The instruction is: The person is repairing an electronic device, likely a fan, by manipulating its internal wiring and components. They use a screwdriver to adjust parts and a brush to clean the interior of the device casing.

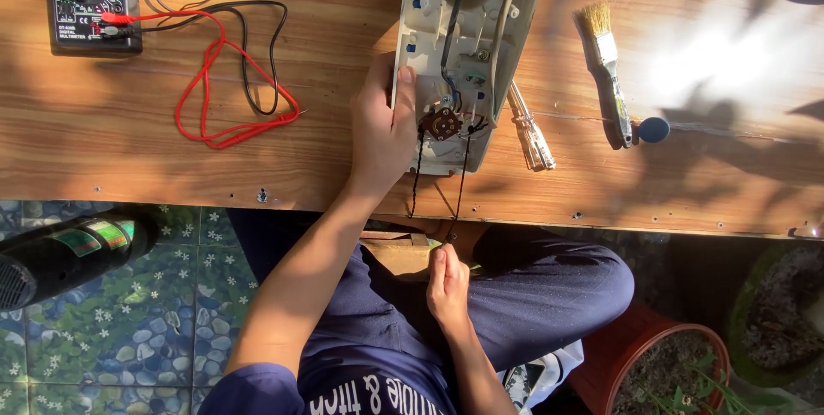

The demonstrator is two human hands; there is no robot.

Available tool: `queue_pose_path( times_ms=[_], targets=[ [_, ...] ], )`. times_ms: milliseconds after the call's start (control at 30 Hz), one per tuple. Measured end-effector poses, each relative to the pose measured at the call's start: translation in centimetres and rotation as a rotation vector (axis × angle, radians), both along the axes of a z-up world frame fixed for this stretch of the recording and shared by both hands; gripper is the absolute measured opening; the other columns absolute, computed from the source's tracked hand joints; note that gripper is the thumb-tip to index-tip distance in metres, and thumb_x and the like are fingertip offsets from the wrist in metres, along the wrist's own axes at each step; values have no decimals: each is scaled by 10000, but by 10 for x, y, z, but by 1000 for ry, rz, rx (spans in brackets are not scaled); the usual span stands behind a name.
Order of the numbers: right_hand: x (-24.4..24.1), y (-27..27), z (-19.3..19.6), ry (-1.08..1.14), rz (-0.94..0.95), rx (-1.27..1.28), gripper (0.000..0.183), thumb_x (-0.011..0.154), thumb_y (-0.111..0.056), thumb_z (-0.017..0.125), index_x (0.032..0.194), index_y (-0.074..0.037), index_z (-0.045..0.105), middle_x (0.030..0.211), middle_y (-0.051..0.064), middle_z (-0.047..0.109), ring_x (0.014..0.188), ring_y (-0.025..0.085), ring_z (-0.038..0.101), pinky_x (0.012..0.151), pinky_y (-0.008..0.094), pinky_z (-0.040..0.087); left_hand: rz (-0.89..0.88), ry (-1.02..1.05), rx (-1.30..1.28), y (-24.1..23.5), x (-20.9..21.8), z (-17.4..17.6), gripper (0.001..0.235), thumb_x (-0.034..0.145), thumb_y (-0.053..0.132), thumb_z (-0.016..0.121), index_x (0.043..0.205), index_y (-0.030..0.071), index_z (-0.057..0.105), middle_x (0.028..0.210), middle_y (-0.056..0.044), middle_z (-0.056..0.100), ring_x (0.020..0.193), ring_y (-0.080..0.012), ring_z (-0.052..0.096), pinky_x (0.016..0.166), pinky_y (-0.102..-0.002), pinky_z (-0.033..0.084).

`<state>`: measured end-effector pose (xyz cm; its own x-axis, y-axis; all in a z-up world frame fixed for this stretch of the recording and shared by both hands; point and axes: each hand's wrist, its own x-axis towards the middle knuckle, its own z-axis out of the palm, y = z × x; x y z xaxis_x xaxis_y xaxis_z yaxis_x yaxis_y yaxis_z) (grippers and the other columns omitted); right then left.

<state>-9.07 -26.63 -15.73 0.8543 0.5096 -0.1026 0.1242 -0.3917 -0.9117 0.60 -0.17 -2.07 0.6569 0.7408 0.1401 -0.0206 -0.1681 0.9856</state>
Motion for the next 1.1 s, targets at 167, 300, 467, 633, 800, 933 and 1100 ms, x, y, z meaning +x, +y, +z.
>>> queue_pose_path(
  times_ms=[167,300,467,633,800,933,1100],
  targets=[
    [-14,0,-4,-6,31,-5,380,1101,-182,368,750,-113,496,519,88,457,461,220,417,466,343,413,14,9,-1,1,1,-1,310,1109,251,392,1030,41,605,733,-112,542,738,-186,552,688,-377,511],
    [-15,12,22,36,3,-94,384,1110,-271,331,761,-112,345,594,3,380,514,142,321,517,348,290,-8,105,-7,4,3,6,318,1077,366,378,976,106,530,719,5,517,634,-148,481,604,-324,399],
    [-14,22,29,78,24,-126,368,1105,-273,356,782,-99,386,617,4,399,544,143,348,538,347,318,35,106,-47,5,2,7,237,1072,296,415,975,124,545,747,14,523,668,-134,486,630,-308,403],
    [-9,18,19,99,41,-157,364,1113,-252,367,780,-105,373,623,-8,361,545,123,301,525,335,273,-11,83,-35,3,5,6,297,1075,352,393,994,109,544,716,8,515,619,-141,473,591,-319,403],
    [-10,20,22,120,40,-151,384,1121,-281,369,775,-114,355,618,-18,338,542,116,279,522,334,257,-11,93,-23,4,4,3,276,1069,337,412,975,113,543,683,12,503,592,-146,458,571,-327,391],
    [-7,26,37,89,15,-123,372,1113,-259,368,773,-107,379,620,-12,370,551,123,310,525,334,288,-25,89,-9,4,4,3,310,1070,369,390,983,114,544,710,8,521,621,-154,477,594,-327,398],
    [-7,20,24,93,43,-164,371,1119,-254,356,779,-107,361,618,-15,327,541,120,282,519,333,267,-6,69,-9,1,5,2,293,1068,353,404,966,114,537,719,8,530,636,-156,481,613,-329,409]
  ],
)
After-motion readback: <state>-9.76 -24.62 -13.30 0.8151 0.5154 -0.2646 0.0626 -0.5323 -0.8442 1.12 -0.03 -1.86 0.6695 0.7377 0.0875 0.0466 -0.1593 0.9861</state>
